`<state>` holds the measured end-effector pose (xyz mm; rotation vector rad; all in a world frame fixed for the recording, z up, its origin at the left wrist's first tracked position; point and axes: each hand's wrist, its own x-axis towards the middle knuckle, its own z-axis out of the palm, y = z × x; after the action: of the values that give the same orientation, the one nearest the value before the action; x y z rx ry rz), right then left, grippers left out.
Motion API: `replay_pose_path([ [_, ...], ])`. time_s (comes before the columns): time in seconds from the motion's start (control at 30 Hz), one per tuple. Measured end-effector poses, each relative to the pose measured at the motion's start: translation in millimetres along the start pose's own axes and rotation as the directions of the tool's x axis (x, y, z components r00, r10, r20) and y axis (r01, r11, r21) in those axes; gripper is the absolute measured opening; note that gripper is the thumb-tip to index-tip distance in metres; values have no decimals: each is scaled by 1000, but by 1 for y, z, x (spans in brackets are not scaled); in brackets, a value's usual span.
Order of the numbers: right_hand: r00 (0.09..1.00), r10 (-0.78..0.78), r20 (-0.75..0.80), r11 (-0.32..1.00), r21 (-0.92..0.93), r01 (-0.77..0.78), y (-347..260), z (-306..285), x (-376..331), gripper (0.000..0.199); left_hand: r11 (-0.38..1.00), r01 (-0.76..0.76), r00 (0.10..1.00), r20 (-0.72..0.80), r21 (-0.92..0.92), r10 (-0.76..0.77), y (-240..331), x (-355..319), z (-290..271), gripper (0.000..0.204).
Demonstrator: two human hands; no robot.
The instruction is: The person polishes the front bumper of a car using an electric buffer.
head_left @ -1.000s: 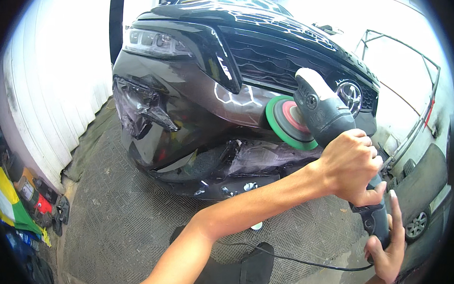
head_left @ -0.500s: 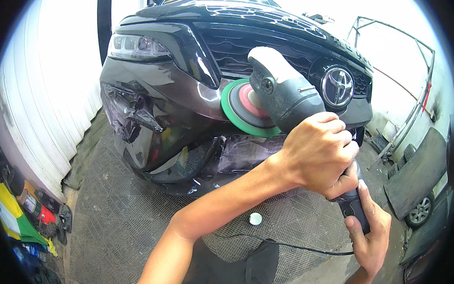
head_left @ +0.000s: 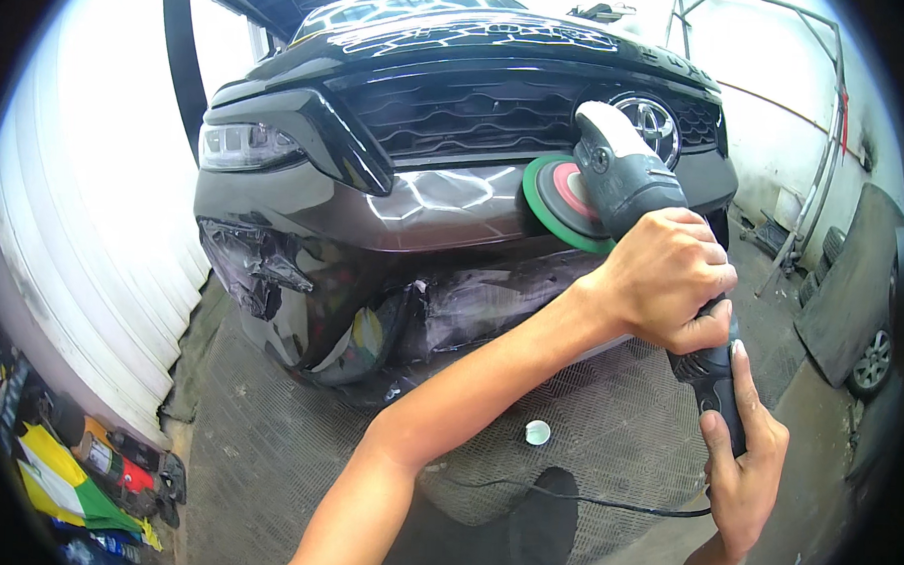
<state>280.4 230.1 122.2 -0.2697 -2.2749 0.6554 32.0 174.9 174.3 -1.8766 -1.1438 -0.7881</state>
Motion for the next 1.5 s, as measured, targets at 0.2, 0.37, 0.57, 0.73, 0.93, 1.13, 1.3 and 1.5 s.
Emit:
replay_pose_path([
  [0.2, 989, -147, 36, 989, 7, 147, 1, 9, -7, 71, 956, -16, 998, 64, 293, -3, 5, -16, -42, 57],
  [0.37, 952, -135, 274, 991, 29, 133, -24, 20, -32, 69, 909, 8, 994, 95, 418, -53, 32, -47, -96, 61],
  [0.57, 919, -304, 250, 814, 569, 115, -10, 52, -52, 77, 873, 111, 978, 105, 474, -181, 67, -70, -127, 71],
  [0.73, 929, -300, 217, 738, 670, 81, -10, 60, -47, 73, 878, 106, 975, 125, 467, -185, 57, -67, -127, 79],
  [0.93, 920, -250, 303, 824, 565, 38, -3, 47, -38, 69, 873, 101, 973, 136, 477, -187, 51, -58, -113, 76],
  [1.13, 939, -208, 274, 842, 538, 29, 9, 41, -37, 70, 890, 45, 987, 117, 453, -109, 38, -53, -90, 74],
  [1.3, 957, -167, 239, 853, 522, 19, 14, 34, -30, 71, 910, 8, 990, 127, 414, -66, 22, -41, -75, 71],
  [1.5, 965, -80, 251, 894, 447, -42, 20, 11, -21, 68, 939, -2, 997, 75, 345, -25, 10, -29, -49, 69],
])
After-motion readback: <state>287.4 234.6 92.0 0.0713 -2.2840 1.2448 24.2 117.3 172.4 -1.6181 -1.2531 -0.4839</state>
